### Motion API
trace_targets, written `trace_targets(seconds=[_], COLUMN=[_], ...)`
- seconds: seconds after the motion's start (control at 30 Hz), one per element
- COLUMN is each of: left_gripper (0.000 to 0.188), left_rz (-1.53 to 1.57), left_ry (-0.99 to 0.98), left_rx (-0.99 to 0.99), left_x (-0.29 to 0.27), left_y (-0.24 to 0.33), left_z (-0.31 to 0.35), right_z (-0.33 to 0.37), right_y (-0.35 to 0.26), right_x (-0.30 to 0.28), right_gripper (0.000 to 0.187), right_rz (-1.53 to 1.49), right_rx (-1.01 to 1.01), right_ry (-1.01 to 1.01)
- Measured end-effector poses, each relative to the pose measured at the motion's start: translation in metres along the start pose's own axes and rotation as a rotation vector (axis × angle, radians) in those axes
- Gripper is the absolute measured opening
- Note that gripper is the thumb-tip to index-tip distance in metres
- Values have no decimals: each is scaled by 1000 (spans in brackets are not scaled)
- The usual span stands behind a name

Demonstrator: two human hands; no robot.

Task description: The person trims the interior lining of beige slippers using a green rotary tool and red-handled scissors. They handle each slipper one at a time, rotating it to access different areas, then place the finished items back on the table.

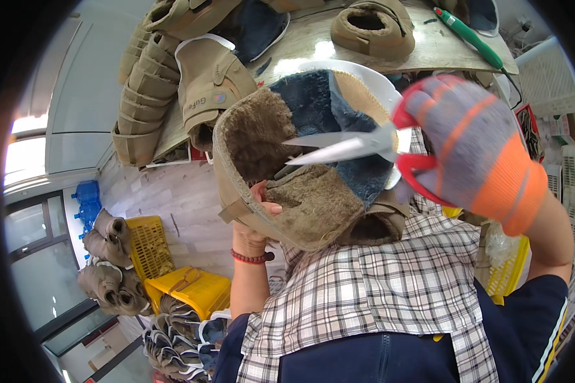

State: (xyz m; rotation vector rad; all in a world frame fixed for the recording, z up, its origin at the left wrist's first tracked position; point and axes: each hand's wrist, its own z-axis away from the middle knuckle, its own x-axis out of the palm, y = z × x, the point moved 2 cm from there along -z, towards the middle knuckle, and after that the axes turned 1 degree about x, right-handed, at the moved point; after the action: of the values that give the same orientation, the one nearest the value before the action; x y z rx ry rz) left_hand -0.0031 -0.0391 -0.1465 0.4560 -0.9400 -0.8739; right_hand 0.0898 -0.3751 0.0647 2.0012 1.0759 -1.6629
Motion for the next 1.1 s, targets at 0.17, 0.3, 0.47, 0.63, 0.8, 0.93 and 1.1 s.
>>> trace_targets(seconds=[0.17,0.3,0.47,0.63,0.8,0.93,1.1], left_gripper=[53,43,40,38,34,35,34], left_rz=[-11,123,265,360,7,114,69], left_ry=[-150,-228,-158,-424,44,-25,-52], left_rx=[134,195,163,258,618,676,721], left_x=[-15,-7,31,51,91,113,129], left_y=[-1,6,24,43,56,61,71], left_z=[-6,-16,-17,-14,0,9,7], right_z=[38,42,49,57,73,60,68], right_y=[-6,-9,-8,-15,37,-5,52], right_x=[-3,19,26,40,49,44,75], right_gripper=[32,32,33,55,39,26,42], right_rz=[-137,-144,-314,-338,-634,-637,-855], right_rx=[158,117,202,369,801,530,899], right_ry=[-189,-158,-278,-540,-50,-110,3])
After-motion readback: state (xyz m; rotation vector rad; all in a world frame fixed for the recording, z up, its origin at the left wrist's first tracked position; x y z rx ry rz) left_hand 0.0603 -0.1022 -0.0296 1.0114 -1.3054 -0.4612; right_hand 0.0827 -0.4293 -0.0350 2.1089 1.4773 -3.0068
